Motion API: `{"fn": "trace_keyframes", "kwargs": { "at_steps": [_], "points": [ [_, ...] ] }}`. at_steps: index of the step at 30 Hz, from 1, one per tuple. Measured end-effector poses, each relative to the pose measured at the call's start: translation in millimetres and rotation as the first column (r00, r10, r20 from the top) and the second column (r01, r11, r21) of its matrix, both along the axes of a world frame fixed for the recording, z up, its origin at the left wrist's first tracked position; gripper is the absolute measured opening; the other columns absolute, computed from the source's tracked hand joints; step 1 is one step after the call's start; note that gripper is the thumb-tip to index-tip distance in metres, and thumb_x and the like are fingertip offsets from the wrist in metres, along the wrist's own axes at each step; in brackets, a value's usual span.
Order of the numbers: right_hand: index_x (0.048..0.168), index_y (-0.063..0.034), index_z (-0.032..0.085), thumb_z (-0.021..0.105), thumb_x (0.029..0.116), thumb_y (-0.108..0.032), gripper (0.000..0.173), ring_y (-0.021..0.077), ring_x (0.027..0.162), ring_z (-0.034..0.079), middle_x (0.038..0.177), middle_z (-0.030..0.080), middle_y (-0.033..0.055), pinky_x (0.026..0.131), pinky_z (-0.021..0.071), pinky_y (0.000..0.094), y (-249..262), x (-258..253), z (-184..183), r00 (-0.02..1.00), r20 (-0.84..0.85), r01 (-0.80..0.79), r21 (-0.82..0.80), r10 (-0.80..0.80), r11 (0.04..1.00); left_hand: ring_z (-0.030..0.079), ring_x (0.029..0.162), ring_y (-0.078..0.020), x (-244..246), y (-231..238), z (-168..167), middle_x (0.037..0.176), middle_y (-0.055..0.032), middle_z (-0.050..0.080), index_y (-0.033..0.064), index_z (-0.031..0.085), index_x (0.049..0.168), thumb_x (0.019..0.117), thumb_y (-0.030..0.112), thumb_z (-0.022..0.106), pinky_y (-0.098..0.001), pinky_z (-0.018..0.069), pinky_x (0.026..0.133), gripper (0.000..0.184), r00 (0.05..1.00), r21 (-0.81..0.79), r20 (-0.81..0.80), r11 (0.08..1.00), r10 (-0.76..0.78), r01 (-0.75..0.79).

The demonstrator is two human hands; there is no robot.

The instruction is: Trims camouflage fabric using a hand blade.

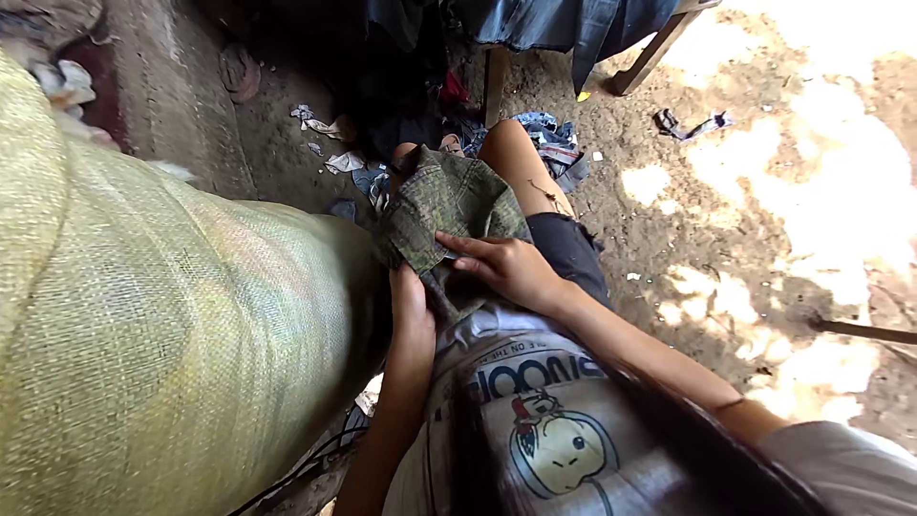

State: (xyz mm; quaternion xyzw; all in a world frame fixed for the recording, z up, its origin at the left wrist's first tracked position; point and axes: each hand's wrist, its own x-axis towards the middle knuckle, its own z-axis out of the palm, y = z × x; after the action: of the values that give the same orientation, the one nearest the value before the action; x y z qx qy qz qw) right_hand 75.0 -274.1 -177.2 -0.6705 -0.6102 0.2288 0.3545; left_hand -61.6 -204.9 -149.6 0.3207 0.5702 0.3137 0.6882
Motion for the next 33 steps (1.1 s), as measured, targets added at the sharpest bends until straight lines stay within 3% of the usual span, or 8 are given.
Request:
{"fn": "trace_keyframes", "kwargs": {
  "at_steps": [3, 5, 8, 12, 16, 18, 23, 33],
  "points": [
    [0.144, -0.0187, 0.062, 0.049, 0.1078, -0.032, 0.040, 0.0205, 0.106, 0.071, 0.131, 0.070, 0.0049, 0.090, 0.0555, 0.0494, 7, 4, -2, 0.959, -0.277, -0.099, -0.117, 0.063, 0.988, 0.068, 0.086, -0.0137, 2, 1, -31, 0.094, -0.0074, 0.069, 0.0046, 0.062, 0.114, 0.1124, 0.025, 0.029, -0.0320, 0.0580, 0.076, 0.039, 0.952, 0.036, 0.301, 0.997, 0.056, -0.070],
    [0.144, -0.0127, 0.060, 0.046, 0.1087, -0.027, 0.041, 0.0040, 0.112, 0.064, 0.143, 0.062, 0.0006, 0.096, 0.0510, 0.0296, 9, 7, -1, 0.872, -0.486, -0.152, -0.160, 0.056, 0.975, 0.070, 0.089, -0.0106, 8, 1, -13, 0.095, -0.0018, 0.071, 0.0138, 0.062, 0.113, 0.1122, 0.032, 0.026, -0.0309, 0.0593, 0.078, 0.041, 0.952, -0.055, 0.291, 0.995, 0.099, -0.087],
    [0.141, -0.0093, 0.061, 0.047, 0.1075, -0.023, 0.039, -0.0054, 0.062, 0.044, 0.104, 0.067, -0.0044, 0.055, 0.0366, 0.0138, 9, 5, -1, 0.667, -0.742, -0.134, -0.211, -0.069, 0.968, 0.070, 0.088, -0.0112, 6, -1, -8, 0.095, -0.0034, 0.070, 0.0122, 0.060, 0.118, 0.1117, 0.029, 0.034, -0.0306, 0.0601, 0.076, 0.031, 0.970, -0.084, 0.235, 0.996, 0.061, -0.042],
    [0.139, -0.0122, 0.061, 0.046, 0.1072, -0.024, 0.038, -0.0022, 0.046, 0.033, 0.060, 0.043, -0.0094, 0.044, 0.0281, 0.0150, 9, 6, 6, 0.544, -0.825, -0.115, -0.254, -0.153, 0.960, 0.070, 0.087, -0.0081, 0, 3, -15, 0.094, -0.0013, 0.071, 0.0100, 0.059, 0.118, 0.1011, 0.007, 0.054, -0.0278, 0.0595, 0.079, 0.018, 0.978, 0.000, 0.194, 0.997, -0.075, 0.076],
    [0.138, -0.0077, 0.062, 0.047, 0.1076, -0.022, 0.037, -0.0040, 0.064, 0.047, 0.102, 0.068, -0.0043, 0.058, 0.0398, 0.0153, 10, 6, 4, 0.738, -0.673, -0.059, -0.143, -0.053, 0.988, 0.070, 0.093, -0.0105, -3, 5, -15, 0.101, -0.0039, 0.072, 0.0048, 0.062, 0.121, 0.0947, -0.002, 0.065, -0.0308, 0.0596, 0.085, 0.027, 0.986, 0.083, 0.116, 0.991, -0.117, 0.108],
    [0.141, -0.0137, 0.062, 0.048, 0.1079, -0.028, 0.039, 0.0071, 0.092, 0.067, 0.125, 0.071, 0.0024, 0.082, 0.0548, 0.0326, 8, 6, 6, 0.903, -0.430, -0.058, -0.132, -0.005, 0.990, 0.068, 0.094, -0.0079, -1, 2, -13, 0.103, -0.0021, 0.070, 0.0042, 0.060, 0.121, 0.0948, -0.007, 0.061, -0.0285, 0.0582, 0.086, 0.029, 0.993, 0.149, 0.061, 0.985, -0.101, 0.091],
    [0.144, -0.0207, 0.061, 0.057, 0.1026, -0.039, 0.045, 0.0299, 0.058, 0.063, 0.073, 0.067, 0.0098, 0.052, 0.0500, 0.0510, 4, -2, 5, 0.997, 0.006, 0.072, -0.023, -0.072, 0.997, 0.069, 0.089, -0.0058, 10, -9, -14, 0.094, -0.0001, 0.071, 0.0043, 0.063, 0.112, 0.0952, -0.007, 0.060, -0.0262, 0.0584, 0.083, 0.021, 0.996, 0.248, 0.093, 0.968, 0.017, -0.040],
    [0.140, -0.0221, 0.065, 0.052, 0.1046, -0.037, 0.041, 0.0258, 0.061, 0.064, 0.083, 0.068, 0.0094, 0.050, 0.0501, 0.0449, 7, -14, 9, 0.996, 0.042, 0.071, 0.073, -0.074, 0.995, 0.070, 0.086, -0.0023, 15, -25, -22, 0.087, 0.0041, 0.072, 0.0048, 0.066, 0.102, 0.0939, -0.006, 0.060, -0.0233, 0.0584, 0.082, 0.015, 0.979, 0.459, 0.085, 0.864, 0.186, -0.204]
  ]
}}
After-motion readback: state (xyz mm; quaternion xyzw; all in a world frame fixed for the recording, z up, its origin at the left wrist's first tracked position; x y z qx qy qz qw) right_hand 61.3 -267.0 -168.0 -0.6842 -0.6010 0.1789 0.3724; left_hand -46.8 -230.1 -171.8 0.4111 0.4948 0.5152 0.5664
